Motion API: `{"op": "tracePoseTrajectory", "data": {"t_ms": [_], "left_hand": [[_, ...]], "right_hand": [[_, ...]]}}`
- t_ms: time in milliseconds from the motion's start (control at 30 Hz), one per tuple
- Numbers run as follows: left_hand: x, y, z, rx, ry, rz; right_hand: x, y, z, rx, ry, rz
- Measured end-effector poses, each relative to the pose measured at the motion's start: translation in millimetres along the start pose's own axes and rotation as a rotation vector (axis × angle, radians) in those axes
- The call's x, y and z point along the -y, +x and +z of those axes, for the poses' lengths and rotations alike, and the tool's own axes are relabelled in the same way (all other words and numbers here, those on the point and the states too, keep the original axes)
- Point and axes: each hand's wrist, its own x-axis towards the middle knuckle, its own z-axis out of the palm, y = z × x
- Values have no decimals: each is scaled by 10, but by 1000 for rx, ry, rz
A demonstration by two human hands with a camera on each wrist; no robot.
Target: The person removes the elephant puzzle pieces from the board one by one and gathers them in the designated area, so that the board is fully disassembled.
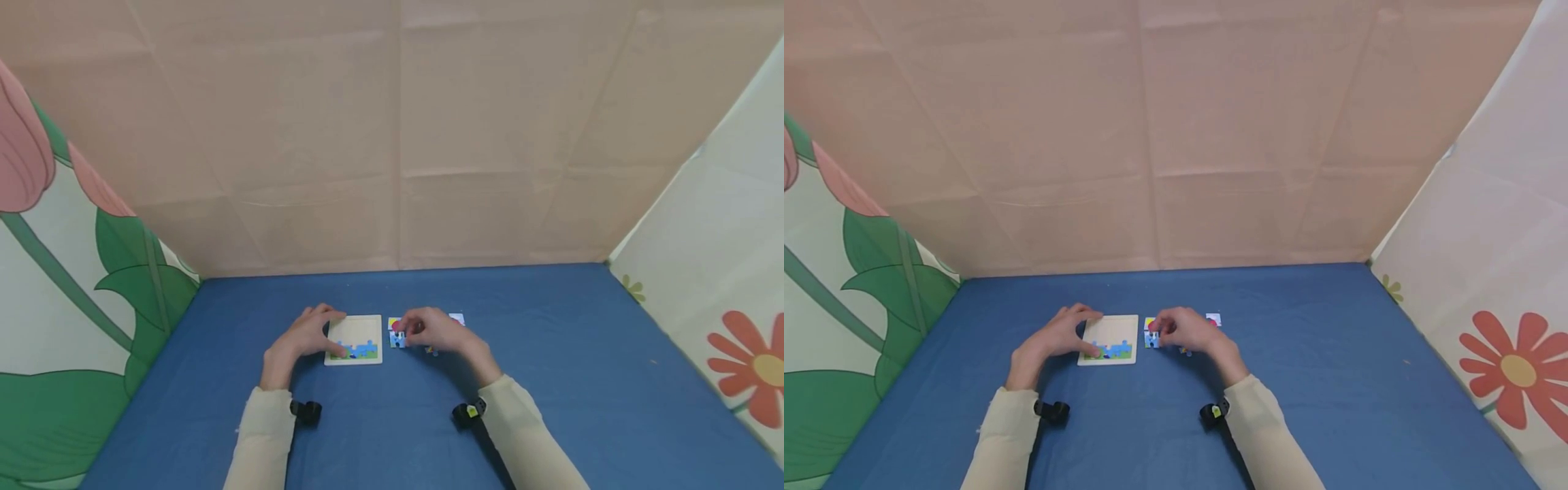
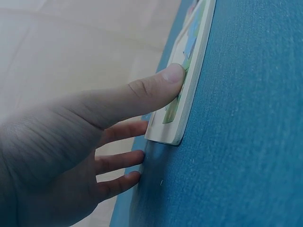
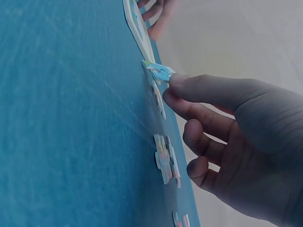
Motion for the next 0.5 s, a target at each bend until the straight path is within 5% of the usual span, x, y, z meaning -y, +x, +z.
{"op": "tracePoseTrajectory", "data": {"t_ms": [500], "left_hand": [[28,-2,-5,9,-4,18]], "right_hand": [[-16,-16,-11,41,-53,18]]}}
